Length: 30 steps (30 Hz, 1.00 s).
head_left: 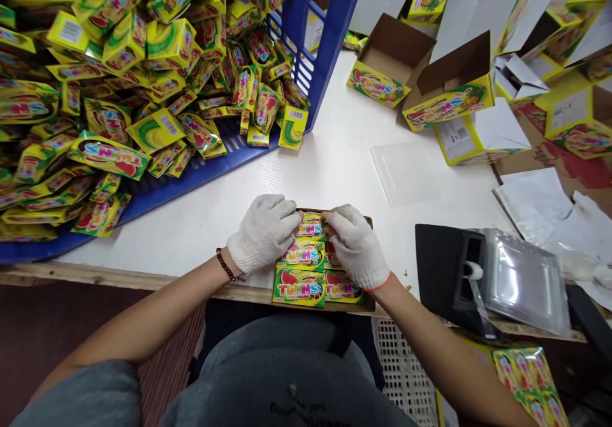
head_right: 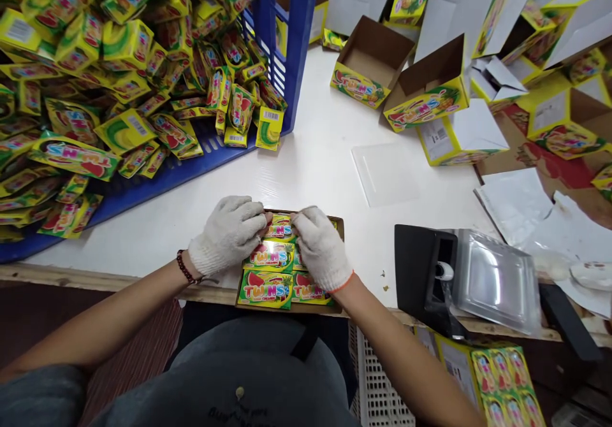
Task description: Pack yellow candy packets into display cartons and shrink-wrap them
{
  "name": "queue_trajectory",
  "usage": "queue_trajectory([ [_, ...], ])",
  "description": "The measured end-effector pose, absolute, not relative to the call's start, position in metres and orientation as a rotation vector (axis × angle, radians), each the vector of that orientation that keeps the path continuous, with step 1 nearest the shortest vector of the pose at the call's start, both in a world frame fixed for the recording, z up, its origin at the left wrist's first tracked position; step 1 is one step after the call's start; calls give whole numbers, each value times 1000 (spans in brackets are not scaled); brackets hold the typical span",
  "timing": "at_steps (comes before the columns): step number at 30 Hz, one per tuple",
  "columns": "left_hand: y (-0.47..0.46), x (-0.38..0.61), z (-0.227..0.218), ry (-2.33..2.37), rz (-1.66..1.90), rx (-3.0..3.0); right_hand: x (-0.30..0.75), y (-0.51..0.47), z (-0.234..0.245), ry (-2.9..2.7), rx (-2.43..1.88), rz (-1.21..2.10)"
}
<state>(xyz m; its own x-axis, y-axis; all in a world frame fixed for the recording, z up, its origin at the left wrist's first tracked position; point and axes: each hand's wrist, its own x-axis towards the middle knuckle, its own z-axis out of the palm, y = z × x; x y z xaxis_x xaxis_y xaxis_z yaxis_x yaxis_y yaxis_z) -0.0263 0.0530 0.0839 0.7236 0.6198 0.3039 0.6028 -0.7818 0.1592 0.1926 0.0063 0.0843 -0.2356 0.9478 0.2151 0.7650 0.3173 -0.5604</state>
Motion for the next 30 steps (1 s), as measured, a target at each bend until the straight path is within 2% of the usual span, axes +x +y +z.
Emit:
queue_trajectory([
  [3, 51, -26, 80, 1058, 495, 2762, 200, -9, 80, -1897, -1593, 638],
  [6, 43, -25, 66, 1129, 653, 2505, 194, -19, 73, -1830, -1626, 791],
  [9, 34, -27, 53, 1193, 858, 2226, 181, -25, 68, -1777, -1602, 781],
  [11, 39, -28, 52, 1162, 843, 2099, 176, -27, 67, -1791, -1578, 768],
  [15, 96, -11, 67, 1266, 720, 1977, 175, -28, 64, -1817, -1522, 768],
  [18, 164, 19, 79, 1658, 801, 2039, 174, -28, 63, -1754, -1543, 784],
  [21, 218, 47, 78, 1928, 737, 2010, 172, -30, 63, -1676, -1570, 801],
  [25, 236, 52, 72, 1873, 744, 2009, 179, -30, 67, -1637, -1543, 859],
  [27, 226, 43, 78, 1787, 782, 2026, 190, -25, 74, -1648, -1509, 781],
  [30, 192, 25, 99, 1554, 774, 2026, 208, -11, 89, -1769, -1427, 415],
])
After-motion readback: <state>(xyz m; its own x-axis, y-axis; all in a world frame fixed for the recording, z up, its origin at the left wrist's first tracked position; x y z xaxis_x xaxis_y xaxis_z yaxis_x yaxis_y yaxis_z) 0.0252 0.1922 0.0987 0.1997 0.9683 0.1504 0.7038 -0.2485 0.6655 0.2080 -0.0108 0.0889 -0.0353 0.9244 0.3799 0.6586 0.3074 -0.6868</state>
